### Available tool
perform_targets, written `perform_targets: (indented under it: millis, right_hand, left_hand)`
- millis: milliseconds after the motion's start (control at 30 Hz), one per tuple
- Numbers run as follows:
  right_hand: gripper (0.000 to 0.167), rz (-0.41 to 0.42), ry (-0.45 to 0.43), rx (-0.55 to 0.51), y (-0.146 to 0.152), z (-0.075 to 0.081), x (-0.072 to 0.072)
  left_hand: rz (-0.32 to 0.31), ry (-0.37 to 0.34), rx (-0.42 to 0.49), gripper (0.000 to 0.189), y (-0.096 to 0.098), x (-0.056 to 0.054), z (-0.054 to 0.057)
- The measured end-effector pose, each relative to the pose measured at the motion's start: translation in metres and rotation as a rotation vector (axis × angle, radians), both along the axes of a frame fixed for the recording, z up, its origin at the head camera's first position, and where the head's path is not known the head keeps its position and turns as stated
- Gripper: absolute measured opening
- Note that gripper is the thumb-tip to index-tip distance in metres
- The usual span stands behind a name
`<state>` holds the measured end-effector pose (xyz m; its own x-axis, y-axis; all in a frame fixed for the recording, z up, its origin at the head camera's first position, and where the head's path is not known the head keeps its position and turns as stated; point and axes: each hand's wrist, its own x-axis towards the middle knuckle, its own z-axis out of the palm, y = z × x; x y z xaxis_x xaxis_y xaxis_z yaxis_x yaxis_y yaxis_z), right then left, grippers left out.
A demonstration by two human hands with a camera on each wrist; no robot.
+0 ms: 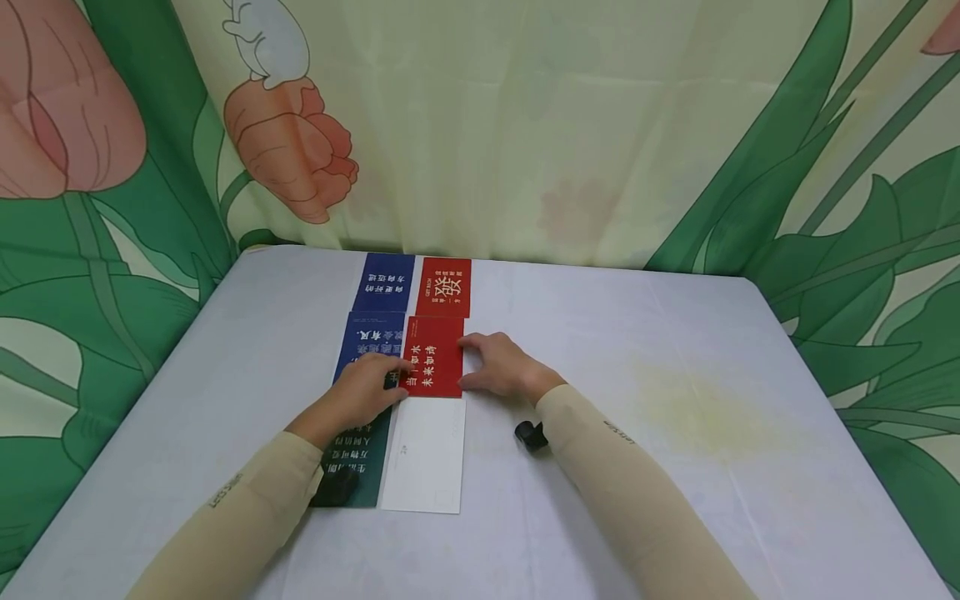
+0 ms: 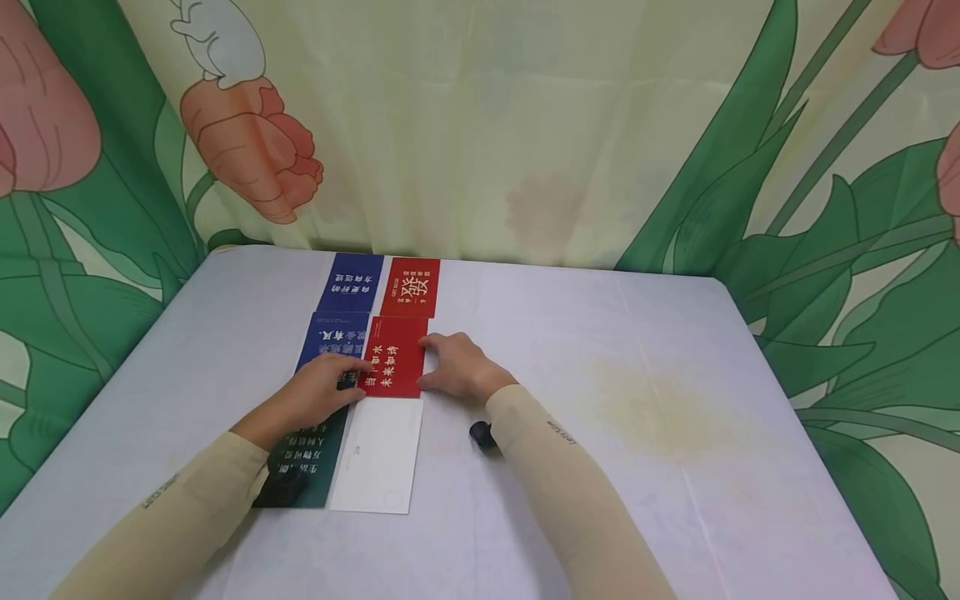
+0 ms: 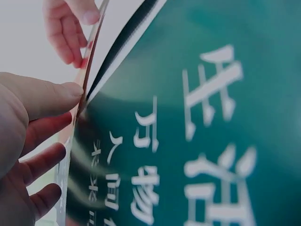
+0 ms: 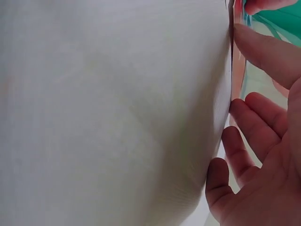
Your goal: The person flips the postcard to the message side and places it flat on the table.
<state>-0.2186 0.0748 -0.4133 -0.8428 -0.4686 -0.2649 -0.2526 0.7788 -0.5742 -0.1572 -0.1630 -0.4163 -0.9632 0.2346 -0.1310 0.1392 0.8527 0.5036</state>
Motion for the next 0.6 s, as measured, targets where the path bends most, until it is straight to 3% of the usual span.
perform_targets:
  millis: [333, 600]
  right_hand:
    - [0.096, 0.049, 0.023, 0.104, -0.0032, 0.0042, 0.0057]
    - [0.092, 0.049, 0.020, 0.138, -0.0036, 0.0058, 0.0069]
  left_hand:
    - [-0.017, 0.011, -0.007, 0.050, -0.0012, -0.0011, -0.0018]
    - [-0.016, 0.018, -0.021, 0.048, -0.0001, -0.0025, -0.0005]
